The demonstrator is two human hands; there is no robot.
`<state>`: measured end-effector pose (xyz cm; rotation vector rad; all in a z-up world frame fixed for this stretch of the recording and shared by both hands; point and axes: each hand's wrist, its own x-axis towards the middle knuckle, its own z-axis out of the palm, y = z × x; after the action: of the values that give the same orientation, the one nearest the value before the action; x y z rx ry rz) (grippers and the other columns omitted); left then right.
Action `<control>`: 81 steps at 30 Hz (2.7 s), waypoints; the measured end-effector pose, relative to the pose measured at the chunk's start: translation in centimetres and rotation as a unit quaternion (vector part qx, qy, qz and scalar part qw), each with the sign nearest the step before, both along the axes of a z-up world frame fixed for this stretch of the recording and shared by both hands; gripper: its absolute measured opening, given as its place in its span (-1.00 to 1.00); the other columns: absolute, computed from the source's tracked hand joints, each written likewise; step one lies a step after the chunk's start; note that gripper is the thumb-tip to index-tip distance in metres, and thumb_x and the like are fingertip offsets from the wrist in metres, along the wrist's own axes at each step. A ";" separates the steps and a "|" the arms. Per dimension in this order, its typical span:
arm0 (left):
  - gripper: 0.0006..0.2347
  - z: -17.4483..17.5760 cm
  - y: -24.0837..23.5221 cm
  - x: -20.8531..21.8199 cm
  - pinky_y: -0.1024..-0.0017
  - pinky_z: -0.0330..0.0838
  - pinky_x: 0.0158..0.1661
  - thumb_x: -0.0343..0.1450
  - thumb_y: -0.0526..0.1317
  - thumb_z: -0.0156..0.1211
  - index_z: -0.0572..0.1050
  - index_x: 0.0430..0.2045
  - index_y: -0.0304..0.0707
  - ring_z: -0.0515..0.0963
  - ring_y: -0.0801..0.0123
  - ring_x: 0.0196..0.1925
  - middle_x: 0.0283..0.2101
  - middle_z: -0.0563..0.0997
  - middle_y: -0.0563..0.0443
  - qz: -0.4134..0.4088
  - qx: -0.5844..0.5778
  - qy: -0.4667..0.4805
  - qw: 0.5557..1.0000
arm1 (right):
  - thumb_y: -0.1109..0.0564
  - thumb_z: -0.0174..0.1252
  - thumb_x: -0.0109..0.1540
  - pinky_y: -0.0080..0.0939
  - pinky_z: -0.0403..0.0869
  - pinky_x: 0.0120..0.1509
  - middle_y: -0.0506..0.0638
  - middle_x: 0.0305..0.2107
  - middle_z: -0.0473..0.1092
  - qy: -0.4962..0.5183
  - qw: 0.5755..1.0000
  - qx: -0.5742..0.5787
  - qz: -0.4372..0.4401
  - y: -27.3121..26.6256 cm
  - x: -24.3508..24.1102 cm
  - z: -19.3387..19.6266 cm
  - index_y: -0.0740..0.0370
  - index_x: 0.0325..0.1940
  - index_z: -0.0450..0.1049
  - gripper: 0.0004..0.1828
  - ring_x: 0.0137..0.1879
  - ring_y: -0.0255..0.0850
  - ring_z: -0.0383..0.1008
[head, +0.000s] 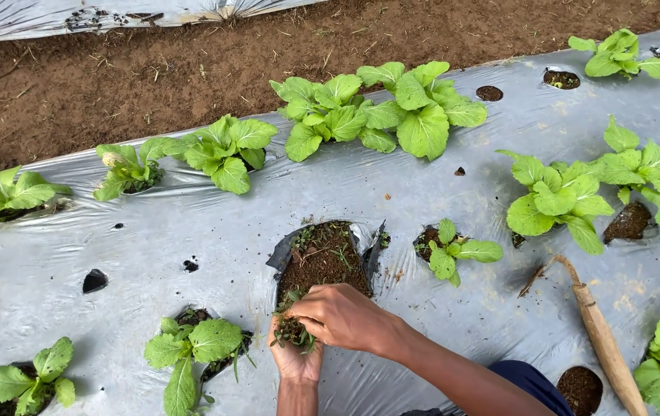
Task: Weeding and loosening soil around seedlings in a field using hands and a small hoe.
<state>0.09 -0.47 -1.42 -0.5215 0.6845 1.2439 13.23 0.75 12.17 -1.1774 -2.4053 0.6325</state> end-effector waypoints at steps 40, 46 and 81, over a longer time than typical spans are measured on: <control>-0.71 0.2 0.2 -0.2 0.28 0.66 -0.23 0.37 -0.18 0.14 0.51 -0.11 -0.38 0.59 -0.14 -0.09 0.05 0.56 -0.39 -0.019 -0.008 -0.013 1.000 | 0.28 0.27 0.25 -0.30 0.63 -0.34 0.20 -0.20 0.55 0.007 0.958 0.012 -0.285 11.8 2.0 -13.4 0.43 -0.03 0.58 -0.78 -0.40 -0.16 0.60; -0.74 -0.2 0.1 0.0 0.27 0.65 -0.20 0.37 -0.22 0.12 0.51 -0.12 -0.37 0.58 -0.08 -0.08 0.04 0.57 -0.35 -0.024 0.004 -0.001 1.000 | -0.06 -0.32 0.47 -0.17 0.57 -0.08 -0.21 -0.88 0.05 0.301 0.827 -0.307 -0.361 10.9 1.0 -9.5 0.48 0.19 0.36 -0.44 -0.71 -0.36 0.20; -0.74 0.0 -0.1 -0.1 0.30 0.62 -0.21 0.37 -0.16 0.15 0.55 -0.14 -0.30 0.60 0.11 -0.17 -0.12 0.63 -0.21 -0.028 0.001 -0.010 1.000 | 0.18 0.00 0.39 0.03 0.49 0.04 0.15 -0.10 0.46 0.033 0.992 -0.116 -0.019 -1.1 0.7 0.8 0.41 0.18 0.48 -0.66 -0.05 0.07 0.51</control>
<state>0.02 -0.53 -1.38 -0.5091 0.6766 1.1859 13.92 -0.30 12.95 -1.2691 -2.2963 0.9451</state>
